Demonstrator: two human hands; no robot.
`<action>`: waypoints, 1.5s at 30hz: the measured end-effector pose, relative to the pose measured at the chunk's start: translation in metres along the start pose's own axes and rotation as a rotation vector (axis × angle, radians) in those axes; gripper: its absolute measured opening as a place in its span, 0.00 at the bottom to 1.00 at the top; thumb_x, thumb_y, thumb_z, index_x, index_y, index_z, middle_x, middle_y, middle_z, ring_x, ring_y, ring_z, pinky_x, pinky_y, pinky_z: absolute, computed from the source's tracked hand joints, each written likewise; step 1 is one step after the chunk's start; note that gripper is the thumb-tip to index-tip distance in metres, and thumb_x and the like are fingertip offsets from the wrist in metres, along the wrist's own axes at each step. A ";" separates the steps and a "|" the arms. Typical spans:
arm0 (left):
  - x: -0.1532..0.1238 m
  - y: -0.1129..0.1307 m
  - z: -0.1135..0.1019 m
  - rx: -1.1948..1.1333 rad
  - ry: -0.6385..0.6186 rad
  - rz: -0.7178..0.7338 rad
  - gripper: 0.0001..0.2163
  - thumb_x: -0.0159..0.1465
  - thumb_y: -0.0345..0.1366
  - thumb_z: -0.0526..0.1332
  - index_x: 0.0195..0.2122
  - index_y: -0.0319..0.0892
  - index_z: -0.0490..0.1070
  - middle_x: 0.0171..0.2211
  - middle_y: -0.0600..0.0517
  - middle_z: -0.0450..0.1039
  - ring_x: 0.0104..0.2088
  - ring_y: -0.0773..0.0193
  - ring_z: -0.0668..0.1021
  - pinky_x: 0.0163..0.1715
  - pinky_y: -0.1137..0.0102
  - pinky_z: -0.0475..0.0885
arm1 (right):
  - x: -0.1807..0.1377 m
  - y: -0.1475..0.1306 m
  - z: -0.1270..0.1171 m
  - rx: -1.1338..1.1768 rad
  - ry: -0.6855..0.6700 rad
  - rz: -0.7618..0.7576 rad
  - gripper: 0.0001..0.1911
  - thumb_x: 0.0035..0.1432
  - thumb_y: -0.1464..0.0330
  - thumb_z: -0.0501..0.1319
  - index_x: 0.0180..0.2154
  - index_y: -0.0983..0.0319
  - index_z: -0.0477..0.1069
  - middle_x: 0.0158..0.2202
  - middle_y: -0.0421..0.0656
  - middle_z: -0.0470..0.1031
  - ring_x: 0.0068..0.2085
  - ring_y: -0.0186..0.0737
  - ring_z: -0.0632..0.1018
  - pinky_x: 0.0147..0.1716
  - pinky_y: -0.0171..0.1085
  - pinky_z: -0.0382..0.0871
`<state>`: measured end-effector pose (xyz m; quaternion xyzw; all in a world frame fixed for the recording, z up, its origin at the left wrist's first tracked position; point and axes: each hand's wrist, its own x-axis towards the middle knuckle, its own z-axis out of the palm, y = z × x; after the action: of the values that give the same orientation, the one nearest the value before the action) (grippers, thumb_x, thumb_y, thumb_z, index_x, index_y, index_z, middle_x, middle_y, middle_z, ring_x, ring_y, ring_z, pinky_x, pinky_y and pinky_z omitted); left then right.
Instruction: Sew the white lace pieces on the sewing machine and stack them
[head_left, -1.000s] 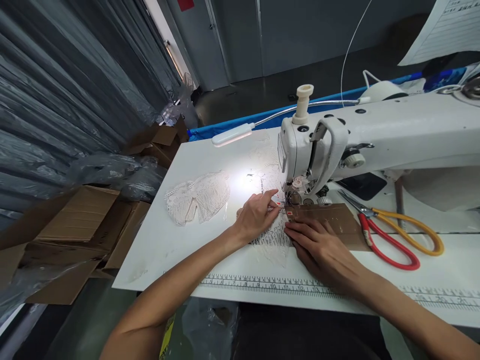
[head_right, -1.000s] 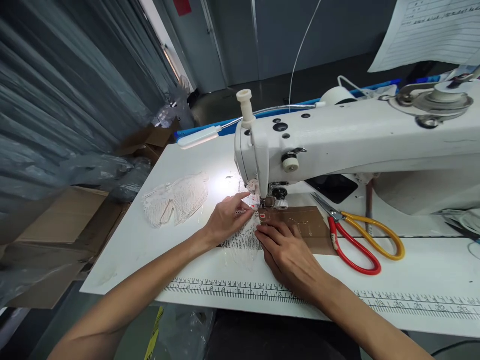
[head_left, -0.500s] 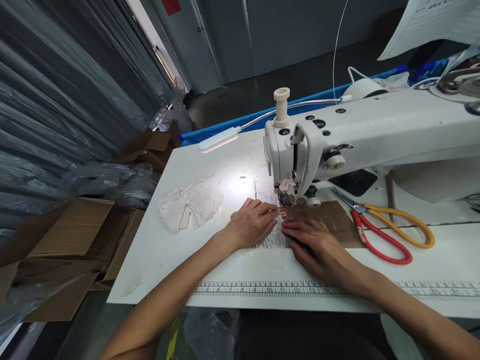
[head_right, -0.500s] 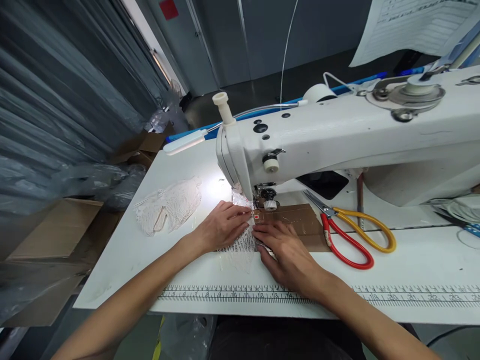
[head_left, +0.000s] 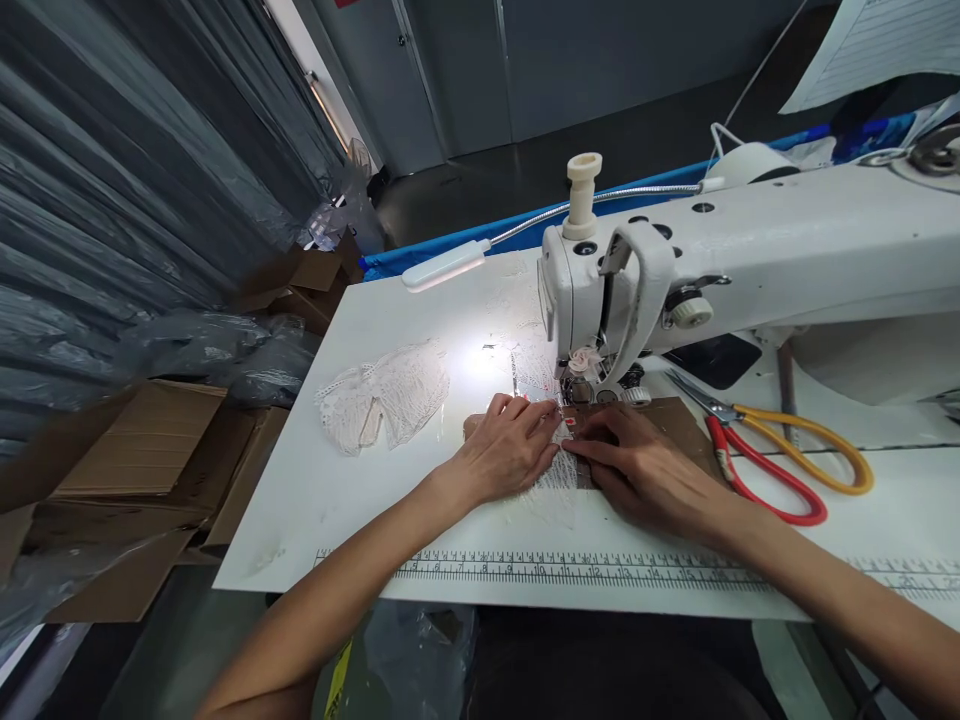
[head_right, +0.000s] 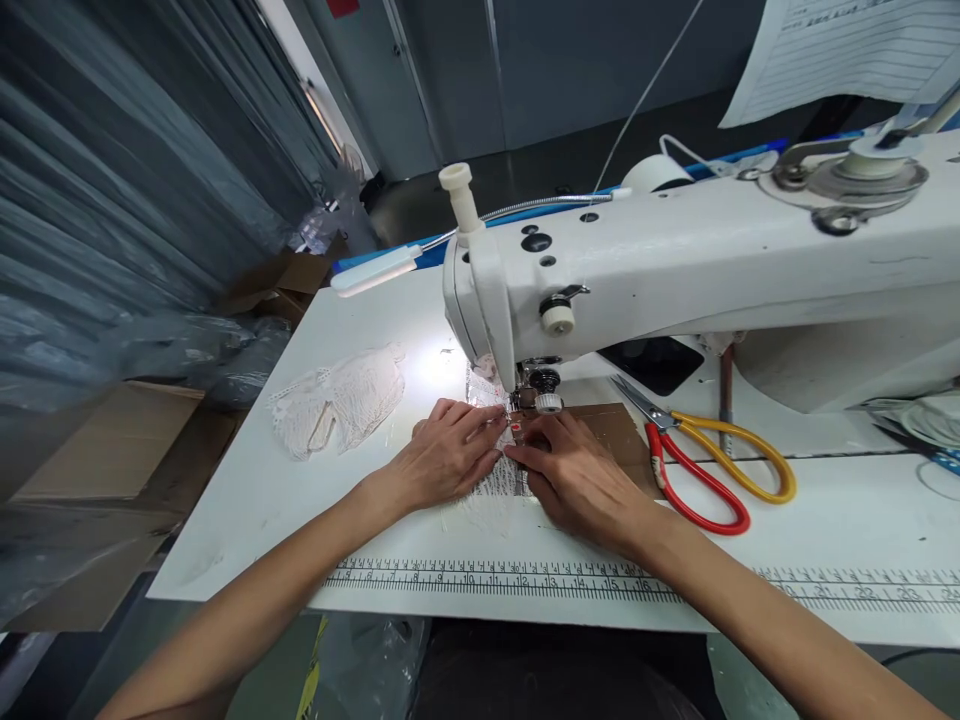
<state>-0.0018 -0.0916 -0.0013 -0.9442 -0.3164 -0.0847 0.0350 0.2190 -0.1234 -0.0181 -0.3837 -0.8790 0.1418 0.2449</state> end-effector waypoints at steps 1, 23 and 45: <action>-0.001 0.001 0.000 0.003 -0.005 -0.007 0.16 0.70 0.38 0.50 0.54 0.37 0.65 0.55 0.40 0.66 0.46 0.53 0.71 0.44 0.57 0.65 | -0.002 0.001 0.001 0.001 0.004 0.011 0.20 0.59 0.75 0.54 0.51 0.57 0.73 0.44 0.50 0.71 0.48 0.49 0.72 0.48 0.52 0.71; -0.002 0.006 0.004 0.018 0.003 -0.034 0.18 0.71 0.39 0.48 0.56 0.35 0.64 0.58 0.40 0.64 0.48 0.53 0.71 0.47 0.58 0.64 | -0.008 0.003 0.005 -0.100 -0.033 0.026 0.21 0.58 0.74 0.54 0.52 0.56 0.71 0.45 0.49 0.71 0.48 0.51 0.71 0.45 0.52 0.70; 0.013 -0.014 0.001 0.032 -0.028 0.027 0.16 0.71 0.37 0.47 0.54 0.36 0.65 0.58 0.40 0.65 0.50 0.54 0.71 0.52 0.55 0.60 | -0.008 0.003 0.021 -0.108 0.041 0.172 0.25 0.58 0.75 0.55 0.57 0.56 0.67 0.48 0.51 0.68 0.48 0.54 0.70 0.44 0.55 0.70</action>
<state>0.0002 -0.0722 0.0007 -0.9488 -0.3054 -0.0662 0.0469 0.2144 -0.1288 -0.0398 -0.4730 -0.8441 0.1067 0.2290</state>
